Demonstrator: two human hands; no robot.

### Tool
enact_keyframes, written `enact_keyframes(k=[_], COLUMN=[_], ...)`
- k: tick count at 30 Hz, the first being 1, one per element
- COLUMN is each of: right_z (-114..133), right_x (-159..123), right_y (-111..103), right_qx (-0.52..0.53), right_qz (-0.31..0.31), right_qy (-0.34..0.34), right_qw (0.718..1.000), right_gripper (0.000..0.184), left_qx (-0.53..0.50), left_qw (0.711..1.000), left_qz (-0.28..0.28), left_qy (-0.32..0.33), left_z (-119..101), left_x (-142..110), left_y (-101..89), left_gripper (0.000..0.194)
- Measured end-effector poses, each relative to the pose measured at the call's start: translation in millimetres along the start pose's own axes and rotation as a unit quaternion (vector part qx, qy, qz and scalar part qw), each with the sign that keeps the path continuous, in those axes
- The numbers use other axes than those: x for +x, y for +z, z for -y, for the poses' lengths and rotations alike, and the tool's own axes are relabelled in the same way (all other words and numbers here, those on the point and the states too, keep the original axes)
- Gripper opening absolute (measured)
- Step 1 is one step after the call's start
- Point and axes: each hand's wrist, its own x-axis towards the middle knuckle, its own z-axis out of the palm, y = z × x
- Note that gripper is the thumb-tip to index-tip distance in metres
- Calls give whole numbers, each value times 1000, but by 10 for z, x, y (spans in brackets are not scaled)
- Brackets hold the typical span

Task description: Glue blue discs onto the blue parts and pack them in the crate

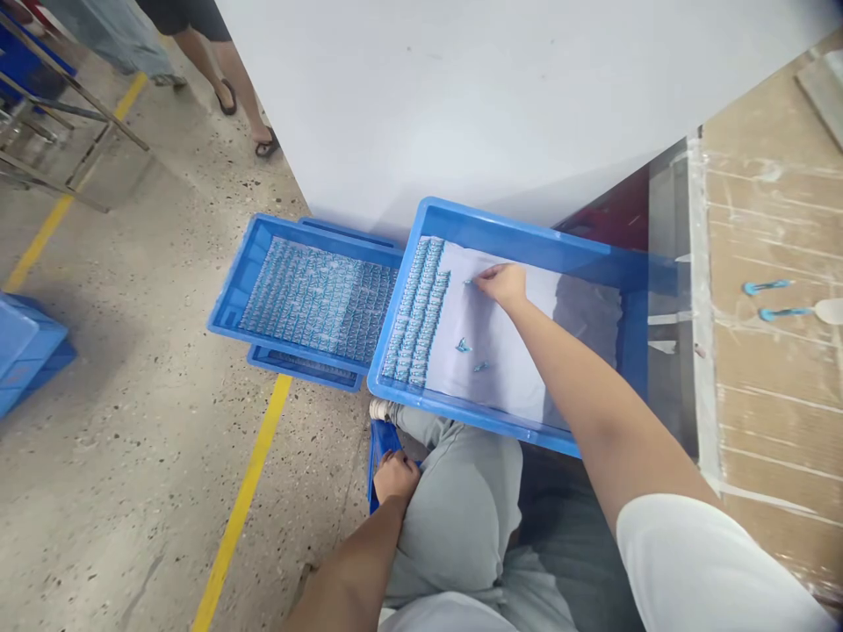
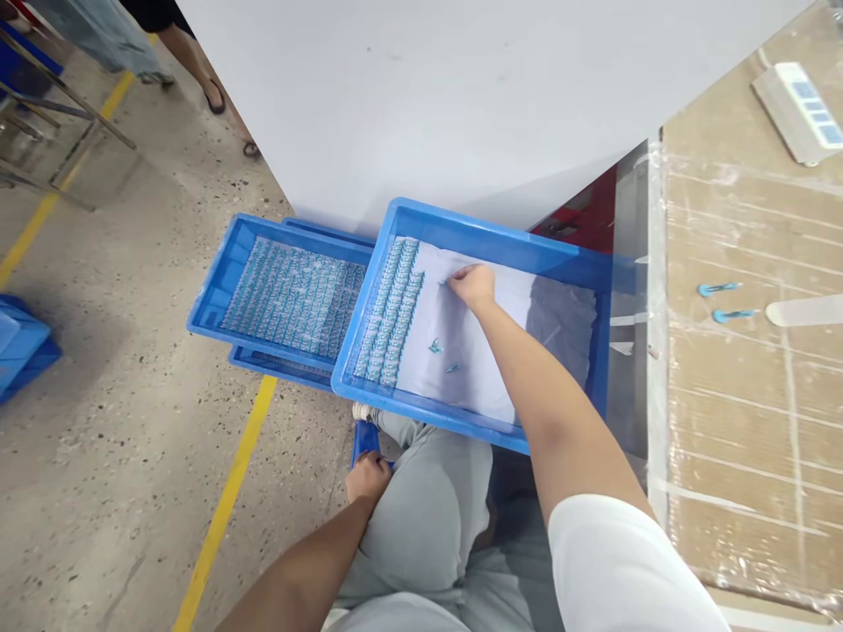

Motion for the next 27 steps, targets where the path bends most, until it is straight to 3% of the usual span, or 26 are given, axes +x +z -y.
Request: enact_keyframes(k=[4, 9, 27], right_z=[227, 424, 571], right_x=[235, 337, 242], right_y=[72, 152, 207], right_qx=[3, 2, 12], right_qz=[-46, -41, 17], right_qy=[-2, -3, -6], right_qw=[999, 999, 1000], right_gripper=[20, 22, 23], left_qx=[-8, -12, -7], left_qw=[1000, 1000, 1000], left_qz=[7, 19, 13], left_qy=[3, 12, 14], left_z=[-5, -7, -11], left_x=[-1, -3, -3], left_y=[2, -14, -4], left_gripper=[21, 22, 21])
